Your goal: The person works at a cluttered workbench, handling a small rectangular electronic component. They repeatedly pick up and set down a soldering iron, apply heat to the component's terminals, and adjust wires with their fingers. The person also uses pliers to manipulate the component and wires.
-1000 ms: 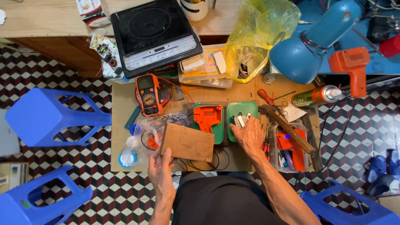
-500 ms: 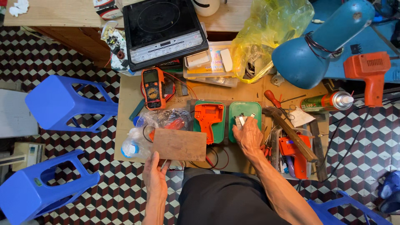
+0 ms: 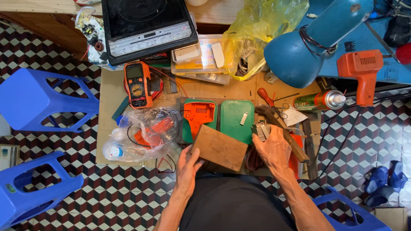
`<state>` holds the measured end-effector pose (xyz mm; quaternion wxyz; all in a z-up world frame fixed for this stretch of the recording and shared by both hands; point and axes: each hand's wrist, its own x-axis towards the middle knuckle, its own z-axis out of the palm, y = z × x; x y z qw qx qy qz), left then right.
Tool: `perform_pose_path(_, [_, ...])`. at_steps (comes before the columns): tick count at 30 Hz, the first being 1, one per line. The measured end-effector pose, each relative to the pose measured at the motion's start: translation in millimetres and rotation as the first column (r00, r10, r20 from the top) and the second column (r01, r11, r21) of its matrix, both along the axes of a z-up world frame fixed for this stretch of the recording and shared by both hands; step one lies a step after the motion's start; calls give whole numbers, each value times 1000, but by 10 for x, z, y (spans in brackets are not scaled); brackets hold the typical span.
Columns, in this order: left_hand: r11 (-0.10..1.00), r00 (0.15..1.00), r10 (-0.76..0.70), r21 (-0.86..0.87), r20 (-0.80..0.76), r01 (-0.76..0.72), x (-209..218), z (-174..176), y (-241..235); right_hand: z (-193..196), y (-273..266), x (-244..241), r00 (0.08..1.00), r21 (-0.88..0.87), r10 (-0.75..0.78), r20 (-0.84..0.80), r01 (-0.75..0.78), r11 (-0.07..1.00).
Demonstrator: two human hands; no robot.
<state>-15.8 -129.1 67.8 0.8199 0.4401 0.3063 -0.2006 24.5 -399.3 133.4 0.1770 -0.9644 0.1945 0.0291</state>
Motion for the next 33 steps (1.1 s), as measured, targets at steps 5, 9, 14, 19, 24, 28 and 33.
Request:
perform_pose_path(5, [993,996,-65,-101,-62,58,16,-310,-479,59,-180,-51,999,5,-54,1,54,999])
perform_pose_path(9, [975,994,-13,-224,-104,-11,-83,-550,-595,22,-200,-39,999,34,-54,-1,54,998])
perform_pose_path(14, [934,987,126,-324,-98,-152,-121,-830,-596,-28,-223,-60,1000,46,-27,-4,27,999])
perform_pose_path(19, [901,965,239,-347,-103,-260,-67,-937,-586,-28,-203,-52,1000,52,-8,-9,8,999])
perform_pose_path(24, [997,972,80,39,-220,-74,-49,-734,-442,-78,-172,-25,999,82,-20,-49,24,996])
perform_pose_path(28, [794,995,-23,603,-99,78,80,-324,-264,-24,-115,-2,1000,93,-3,-3,4,996])
perform_pose_path(33, [167,899,-376,971,223,-171,693,-132,-254,15,-24,24,991,102,-42,-125,55,993])
